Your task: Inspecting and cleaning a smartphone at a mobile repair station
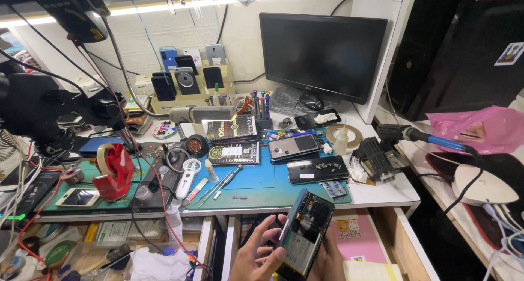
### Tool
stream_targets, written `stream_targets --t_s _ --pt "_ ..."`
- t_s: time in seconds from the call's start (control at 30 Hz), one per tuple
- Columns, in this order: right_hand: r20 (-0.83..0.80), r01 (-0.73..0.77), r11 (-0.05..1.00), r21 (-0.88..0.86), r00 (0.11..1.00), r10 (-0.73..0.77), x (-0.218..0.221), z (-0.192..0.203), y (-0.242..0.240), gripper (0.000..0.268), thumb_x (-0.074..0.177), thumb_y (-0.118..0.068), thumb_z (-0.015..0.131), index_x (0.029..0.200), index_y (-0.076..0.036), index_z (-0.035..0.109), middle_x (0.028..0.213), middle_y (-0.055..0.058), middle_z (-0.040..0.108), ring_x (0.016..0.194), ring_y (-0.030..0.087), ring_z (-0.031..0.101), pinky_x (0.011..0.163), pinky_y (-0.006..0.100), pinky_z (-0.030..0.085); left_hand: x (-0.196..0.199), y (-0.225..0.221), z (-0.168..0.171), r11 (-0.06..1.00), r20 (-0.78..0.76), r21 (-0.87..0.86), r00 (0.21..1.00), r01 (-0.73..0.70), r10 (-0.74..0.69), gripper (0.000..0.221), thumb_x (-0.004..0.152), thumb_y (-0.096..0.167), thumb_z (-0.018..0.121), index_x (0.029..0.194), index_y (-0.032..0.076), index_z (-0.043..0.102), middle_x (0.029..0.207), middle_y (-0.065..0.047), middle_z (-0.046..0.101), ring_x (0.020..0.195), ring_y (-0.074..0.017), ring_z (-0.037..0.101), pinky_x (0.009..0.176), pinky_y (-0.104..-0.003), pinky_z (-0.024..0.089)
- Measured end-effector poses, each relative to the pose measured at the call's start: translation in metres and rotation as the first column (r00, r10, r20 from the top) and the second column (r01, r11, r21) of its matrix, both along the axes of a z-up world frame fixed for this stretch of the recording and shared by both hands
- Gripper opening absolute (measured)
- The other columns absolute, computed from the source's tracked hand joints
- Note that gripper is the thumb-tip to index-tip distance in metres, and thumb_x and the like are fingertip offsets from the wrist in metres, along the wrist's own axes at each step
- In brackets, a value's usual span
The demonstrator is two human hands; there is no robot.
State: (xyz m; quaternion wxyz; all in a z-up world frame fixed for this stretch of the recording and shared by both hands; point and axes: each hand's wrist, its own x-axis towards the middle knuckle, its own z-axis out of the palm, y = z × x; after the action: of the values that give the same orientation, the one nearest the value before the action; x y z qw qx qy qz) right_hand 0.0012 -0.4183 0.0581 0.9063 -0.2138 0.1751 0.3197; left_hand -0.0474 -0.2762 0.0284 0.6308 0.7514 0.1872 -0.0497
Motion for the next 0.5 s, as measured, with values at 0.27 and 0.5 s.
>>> stream_targets --t_s 0.27,0.5 --pt "-0.045 -0.007 1.0 0.012 0.999 0.007 -0.005 0.018 0.0 0.088 0.1 -0.061 0.022 0.155 0.003 0.045 0.152 0.02 0.05 0.136 0.036 0.044 0.119 0.054 0.03 0.001 0.001 -0.008 0.995 0.057 0.085 0.997 0.043 -0.048 0.098 0.066 0.071 0.07 0.156 0.044 0.04 0.147 -0.002 0.067 0.109 -0.0156 0.084 0.092 -0.029 0.062" --pt "-0.046 -0.006 1.0 0.01 0.999 0.007 -0.004 0.012 -0.002 0.087 0.099 -0.063 0.023 0.155 0.0 0.047 0.152 0.017 0.052 0.133 0.038 0.045 0.115 0.055 0.031 0.001 -0.002 -0.017 0.996 0.076 0.089 0.997 0.011 -0.018 0.098 0.066 0.066 0.077 0.155 0.042 0.043 0.148 -0.002 0.066 0.109 -0.0163 0.085 0.098 -0.034 0.062"
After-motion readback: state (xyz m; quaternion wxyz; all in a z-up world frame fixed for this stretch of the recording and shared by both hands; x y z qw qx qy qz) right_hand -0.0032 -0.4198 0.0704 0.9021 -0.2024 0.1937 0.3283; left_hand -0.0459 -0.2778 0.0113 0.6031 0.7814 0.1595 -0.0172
